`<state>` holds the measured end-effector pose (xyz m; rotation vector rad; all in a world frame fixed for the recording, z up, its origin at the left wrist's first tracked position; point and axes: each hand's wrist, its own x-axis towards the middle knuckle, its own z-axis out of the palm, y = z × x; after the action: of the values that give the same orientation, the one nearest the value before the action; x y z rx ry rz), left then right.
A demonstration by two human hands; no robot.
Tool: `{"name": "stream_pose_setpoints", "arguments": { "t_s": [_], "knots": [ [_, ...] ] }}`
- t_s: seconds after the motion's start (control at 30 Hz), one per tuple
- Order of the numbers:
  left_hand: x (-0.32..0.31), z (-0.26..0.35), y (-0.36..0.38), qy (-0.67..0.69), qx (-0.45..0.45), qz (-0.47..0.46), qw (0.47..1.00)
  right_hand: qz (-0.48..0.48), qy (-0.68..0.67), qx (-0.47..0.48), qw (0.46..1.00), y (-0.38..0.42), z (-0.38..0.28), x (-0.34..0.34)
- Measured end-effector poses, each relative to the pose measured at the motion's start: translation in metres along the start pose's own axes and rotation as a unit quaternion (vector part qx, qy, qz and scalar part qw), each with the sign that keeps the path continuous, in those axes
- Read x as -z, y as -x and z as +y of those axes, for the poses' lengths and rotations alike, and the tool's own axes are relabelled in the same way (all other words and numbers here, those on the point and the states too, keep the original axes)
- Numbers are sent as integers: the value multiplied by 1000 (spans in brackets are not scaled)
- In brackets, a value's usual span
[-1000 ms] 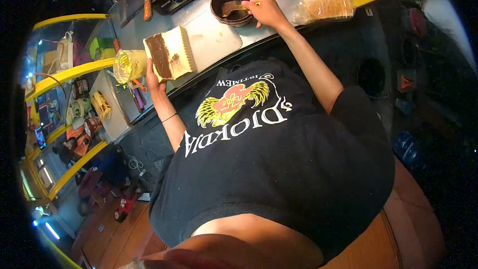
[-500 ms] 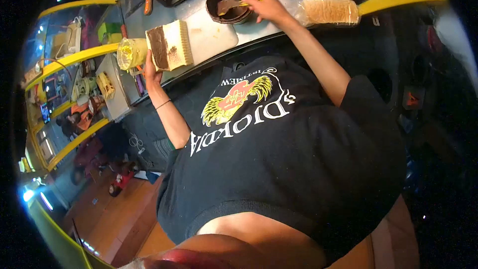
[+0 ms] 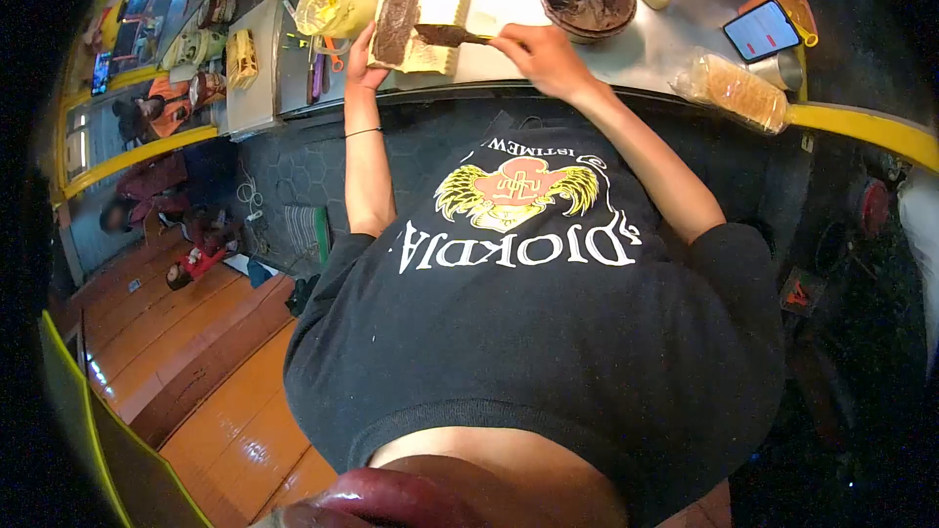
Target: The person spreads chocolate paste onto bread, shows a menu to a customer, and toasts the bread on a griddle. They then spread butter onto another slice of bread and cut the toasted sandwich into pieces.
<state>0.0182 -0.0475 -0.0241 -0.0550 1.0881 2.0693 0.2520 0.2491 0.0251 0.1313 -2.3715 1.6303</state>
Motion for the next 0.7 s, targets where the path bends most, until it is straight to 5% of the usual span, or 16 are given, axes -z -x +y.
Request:
{"name": "stream_pose_setpoints", "arguments": {
  "t_s": [0.07,0.1,0.23,0.37,0.5,0.7],
  "knots": [
    [3,-4,-3,0,0,15,1000,-2,157,108,982,-9,-3,-30],
    [2,-5,-7,-3,-1,28,1000,-85,245,91,962,-8,-4,-39],
    [3,-8,-8,-9,6,5,1000,-165,281,115,938,22,-25,-28],
    [-20,-9,7,-30,-34,5,999,-28,146,6,989,20,-59,53],
    [-53,-4,24,-147,-72,-9,986,216,165,-164,948,47,-68,113],
    [-50,-10,11,-357,-141,43,922,217,131,-183,950,42,15,117]
  ]
}}
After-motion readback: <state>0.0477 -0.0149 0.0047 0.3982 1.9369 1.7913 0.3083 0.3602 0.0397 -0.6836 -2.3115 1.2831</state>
